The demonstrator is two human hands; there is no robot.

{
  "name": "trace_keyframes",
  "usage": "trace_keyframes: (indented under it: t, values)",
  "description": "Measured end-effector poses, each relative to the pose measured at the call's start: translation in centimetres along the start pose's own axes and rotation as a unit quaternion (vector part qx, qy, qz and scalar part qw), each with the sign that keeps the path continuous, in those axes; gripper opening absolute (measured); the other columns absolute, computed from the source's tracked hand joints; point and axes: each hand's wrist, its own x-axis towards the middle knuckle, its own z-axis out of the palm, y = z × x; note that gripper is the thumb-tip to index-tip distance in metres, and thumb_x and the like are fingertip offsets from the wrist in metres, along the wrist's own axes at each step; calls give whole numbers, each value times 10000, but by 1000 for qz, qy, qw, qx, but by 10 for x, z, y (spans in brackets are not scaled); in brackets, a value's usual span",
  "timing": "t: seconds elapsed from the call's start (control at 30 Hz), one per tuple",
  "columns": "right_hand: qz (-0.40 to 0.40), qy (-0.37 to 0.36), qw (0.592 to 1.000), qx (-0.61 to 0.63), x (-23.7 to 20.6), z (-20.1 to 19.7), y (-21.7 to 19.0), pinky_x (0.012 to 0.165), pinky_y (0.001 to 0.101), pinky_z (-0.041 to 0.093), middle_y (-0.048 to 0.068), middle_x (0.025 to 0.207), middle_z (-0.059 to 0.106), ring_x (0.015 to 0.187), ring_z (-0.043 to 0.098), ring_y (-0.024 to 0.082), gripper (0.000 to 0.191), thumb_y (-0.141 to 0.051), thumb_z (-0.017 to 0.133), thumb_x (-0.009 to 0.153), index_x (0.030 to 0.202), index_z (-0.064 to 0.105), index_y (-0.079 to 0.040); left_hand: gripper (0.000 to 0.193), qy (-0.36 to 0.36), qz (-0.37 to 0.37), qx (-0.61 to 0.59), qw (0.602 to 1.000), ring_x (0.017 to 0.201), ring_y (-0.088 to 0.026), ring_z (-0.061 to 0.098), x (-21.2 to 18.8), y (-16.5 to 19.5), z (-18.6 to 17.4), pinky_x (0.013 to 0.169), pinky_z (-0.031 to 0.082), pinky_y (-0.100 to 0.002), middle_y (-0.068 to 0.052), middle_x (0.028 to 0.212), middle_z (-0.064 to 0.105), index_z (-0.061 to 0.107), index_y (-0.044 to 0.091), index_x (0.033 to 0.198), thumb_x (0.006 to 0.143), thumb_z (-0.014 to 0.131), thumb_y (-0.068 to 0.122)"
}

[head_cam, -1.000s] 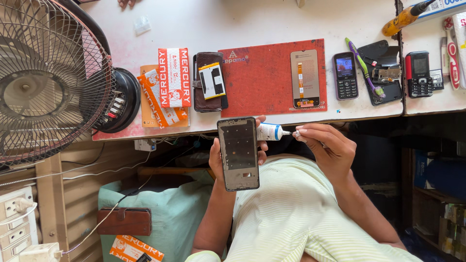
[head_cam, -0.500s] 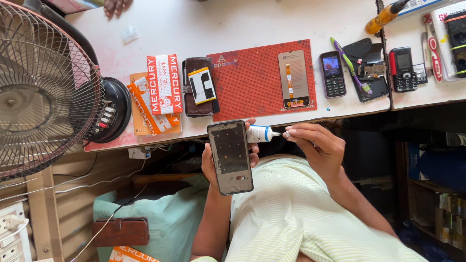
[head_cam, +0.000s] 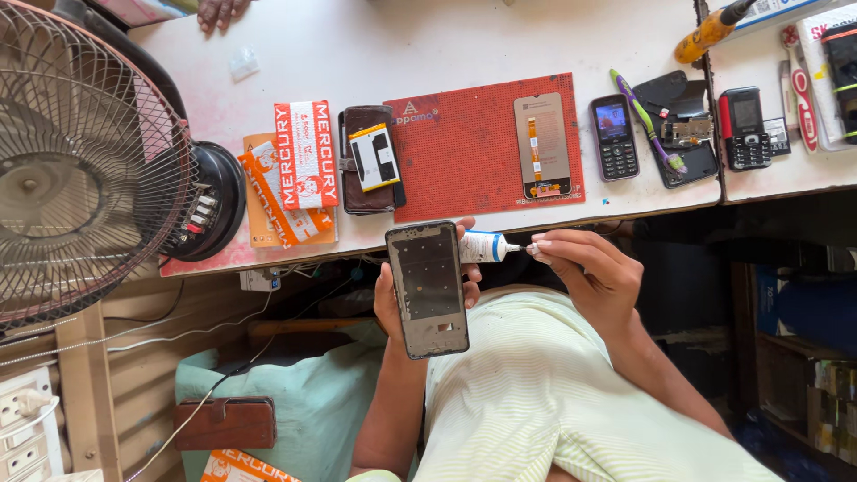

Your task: The person applies adhesive to the frame of a disassembled smartphone, then attaches a new screen assembly and presses it into place. The person removes the battery, places it on the table, and then reinserts it into the phone. The person also handles a second phone and a phone case.

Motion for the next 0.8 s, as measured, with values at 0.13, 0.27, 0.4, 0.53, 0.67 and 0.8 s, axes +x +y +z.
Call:
trace_keyframes:
  t: [0.13,0.27,0.4,0.53,0.67,0.8]
  values:
    - [-15,3,1000,2,-1,0,-2,872,298,660,155,1066,746,977,765,208,158,47,744,922,1078,726,22,941,-3,-5,-7,1000,1110,-333,624,0,0,1,780,524,-424,-288,1705,234,346,-99,1576,1007,463,641]
    - [-20,2,1000,0,-1,0,-2,874,298,657,158,1066,746,981,763,209,165,47,747,918,1080,725,21,935,-1,-5,-11,1000,1108,-339,625,0,-1,1,775,524,-429,-291,1701,234,345,-92,1577,1008,465,640]
    - [-11,-8,1000,-9,-2,-1,-2,874,298,656,162,1070,746,984,764,213,168,50,744,919,1084,727,25,939,-1,-8,-15,1000,1111,-339,627,-1,-1,2,777,523,-429,-288,1708,228,346,-95,1577,1007,467,641]
    - [-5,-1,1000,0,-3,-1,-2,877,297,652,159,1076,745,980,763,209,166,53,742,925,1088,725,23,936,-2,-7,-13,1000,1118,-339,629,-1,-1,2,782,523,-432,-291,1709,220,351,-97,1573,1007,467,639]
    - [-6,-1,1000,-2,-3,-1,0,880,300,653,156,1076,745,982,763,212,168,53,743,925,1088,724,21,941,-9,-10,-12,1000,1127,-332,630,-1,-1,2,793,524,-428,-290,1724,207,355,-107,1576,1010,461,637]
    - [0,-2,1000,-4,-4,-1,0,874,302,656,156,1075,745,980,764,212,166,52,741,925,1087,726,20,932,-15,-12,-17,1000,1133,-328,632,-1,-1,1,801,524,-426,-292,1728,200,357,-104,1578,1015,451,633]
